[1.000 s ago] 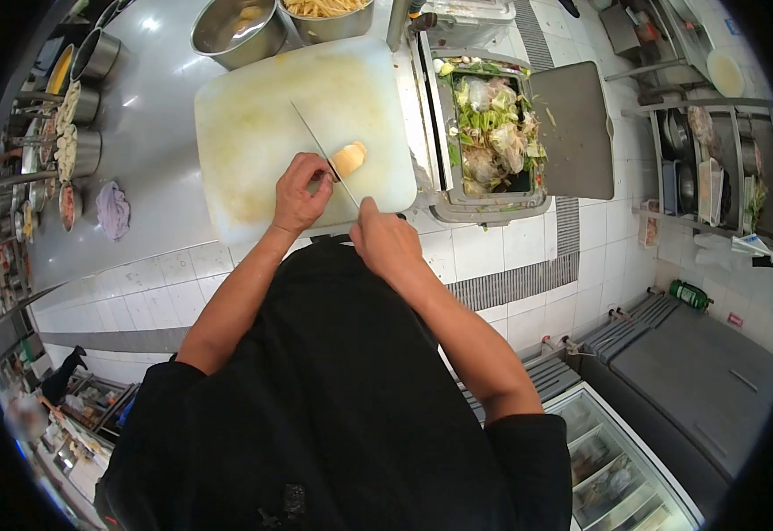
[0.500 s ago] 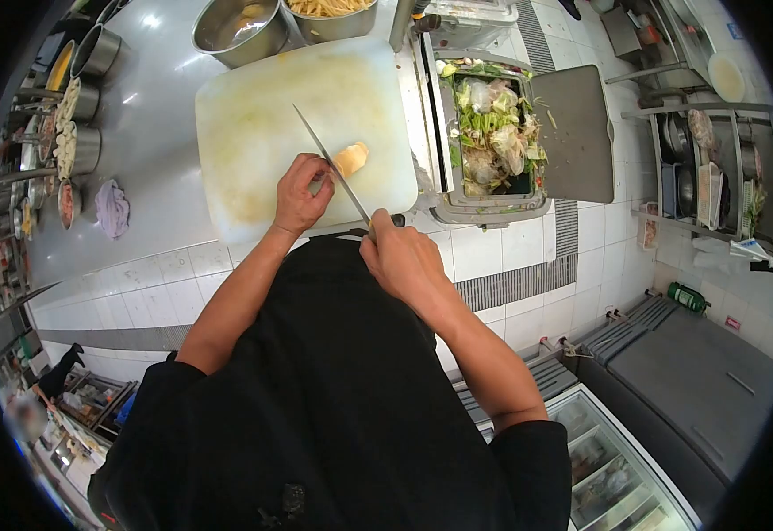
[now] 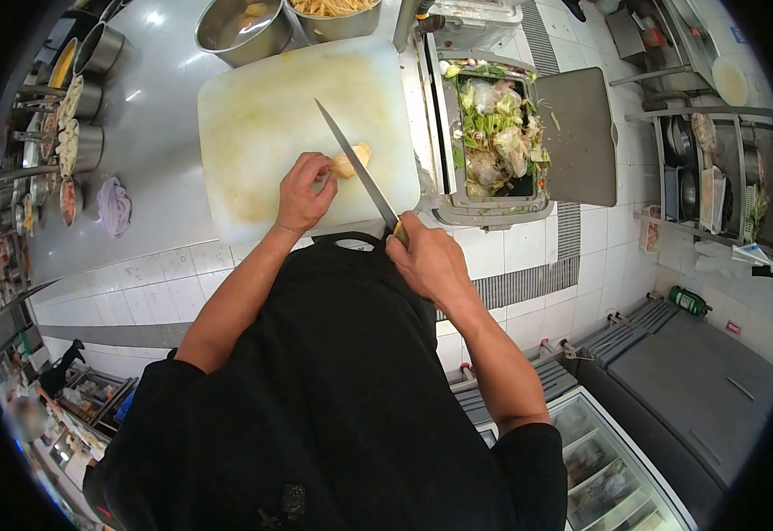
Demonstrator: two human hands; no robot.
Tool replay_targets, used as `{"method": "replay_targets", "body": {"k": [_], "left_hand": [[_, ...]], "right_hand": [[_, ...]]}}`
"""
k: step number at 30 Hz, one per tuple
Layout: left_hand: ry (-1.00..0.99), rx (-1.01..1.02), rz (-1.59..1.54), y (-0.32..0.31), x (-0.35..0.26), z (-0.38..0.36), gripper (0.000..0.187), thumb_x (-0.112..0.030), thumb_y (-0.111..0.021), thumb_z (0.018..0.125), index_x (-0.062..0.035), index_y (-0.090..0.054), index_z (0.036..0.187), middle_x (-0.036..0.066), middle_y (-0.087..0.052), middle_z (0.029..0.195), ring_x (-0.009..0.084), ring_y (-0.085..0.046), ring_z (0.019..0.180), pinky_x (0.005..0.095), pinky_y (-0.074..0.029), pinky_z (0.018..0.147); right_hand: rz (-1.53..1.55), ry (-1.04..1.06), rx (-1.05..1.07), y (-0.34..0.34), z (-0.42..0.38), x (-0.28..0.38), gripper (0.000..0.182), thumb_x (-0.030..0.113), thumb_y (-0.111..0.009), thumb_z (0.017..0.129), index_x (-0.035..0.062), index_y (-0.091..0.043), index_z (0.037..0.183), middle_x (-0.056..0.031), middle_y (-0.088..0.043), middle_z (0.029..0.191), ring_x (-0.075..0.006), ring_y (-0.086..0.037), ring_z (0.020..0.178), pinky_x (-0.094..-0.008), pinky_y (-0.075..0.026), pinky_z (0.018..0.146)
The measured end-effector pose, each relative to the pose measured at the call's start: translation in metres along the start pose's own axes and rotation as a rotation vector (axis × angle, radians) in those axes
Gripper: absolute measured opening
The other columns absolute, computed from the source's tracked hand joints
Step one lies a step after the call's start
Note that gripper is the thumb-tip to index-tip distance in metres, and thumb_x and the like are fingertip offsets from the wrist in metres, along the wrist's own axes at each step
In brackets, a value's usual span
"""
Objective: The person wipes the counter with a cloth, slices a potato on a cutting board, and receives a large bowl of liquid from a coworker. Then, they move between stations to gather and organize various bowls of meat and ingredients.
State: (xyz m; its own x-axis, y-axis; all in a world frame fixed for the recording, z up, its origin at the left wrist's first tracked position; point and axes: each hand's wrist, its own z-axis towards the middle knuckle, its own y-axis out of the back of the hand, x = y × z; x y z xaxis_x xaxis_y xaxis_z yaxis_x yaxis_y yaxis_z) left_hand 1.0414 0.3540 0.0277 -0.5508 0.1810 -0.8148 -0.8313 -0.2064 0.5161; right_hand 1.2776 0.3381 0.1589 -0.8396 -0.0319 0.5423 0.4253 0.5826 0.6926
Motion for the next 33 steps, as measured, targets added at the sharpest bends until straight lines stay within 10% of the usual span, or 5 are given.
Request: {"method": "replay_targets", "body": {"k": [24, 26, 33], "left_hand": [[0.020, 0.014, 0.024, 0.000, 0.000, 0.003, 0.017, -0.004, -0.067, 0.085, -0.0034, -0.066, 0.101, 0.011, -0.066, 0.101, 0.0244, -0.066, 0.078, 0.0335, -0.057, 0.070], [0.045, 0.009, -0.010, 0.000, -0.002, 0.003, 0.016, -0.003, -0.066, 0.084, -0.0027, -0.066, 0.101, 0.011, -0.066, 0.101, 0.0245, -0.066, 0.078, 0.0336, -0.057, 0.070], [0.074, 0.005, -0.017, 0.004, -0.006, -0.002, 0.016, 0.001, -0.066, 0.085, 0.0002, -0.067, 0.101, 0.013, -0.066, 0.100, 0.0239, -0.068, 0.082, 0.0316, -0.057, 0.074]], "right_hand": [[0.342, -0.084, 0.199, -0.003, 0.034, -0.043, 0.032, 0.028, -0.060, 0.089, -0.0033, -0.057, 0.092, -0.0269, -0.060, 0.071, -0.0456, -0.059, 0.067, -0.0490, -0.046, 0.066], [0.308, -0.027, 0.208, -0.005, 0.039, -0.043, 0.027, 0.025, -0.060, 0.092, -0.0006, -0.053, 0.091, -0.0102, -0.055, 0.060, -0.0212, -0.054, 0.050, -0.0385, -0.047, 0.053], [-0.054, 0.092, 0.081, -0.003, 0.009, -0.009, 0.025, 0.026, -0.060, 0.093, 0.0014, -0.054, 0.097, -0.0248, -0.064, 0.070, -0.0470, -0.064, 0.070, -0.0545, -0.049, 0.067]]}}
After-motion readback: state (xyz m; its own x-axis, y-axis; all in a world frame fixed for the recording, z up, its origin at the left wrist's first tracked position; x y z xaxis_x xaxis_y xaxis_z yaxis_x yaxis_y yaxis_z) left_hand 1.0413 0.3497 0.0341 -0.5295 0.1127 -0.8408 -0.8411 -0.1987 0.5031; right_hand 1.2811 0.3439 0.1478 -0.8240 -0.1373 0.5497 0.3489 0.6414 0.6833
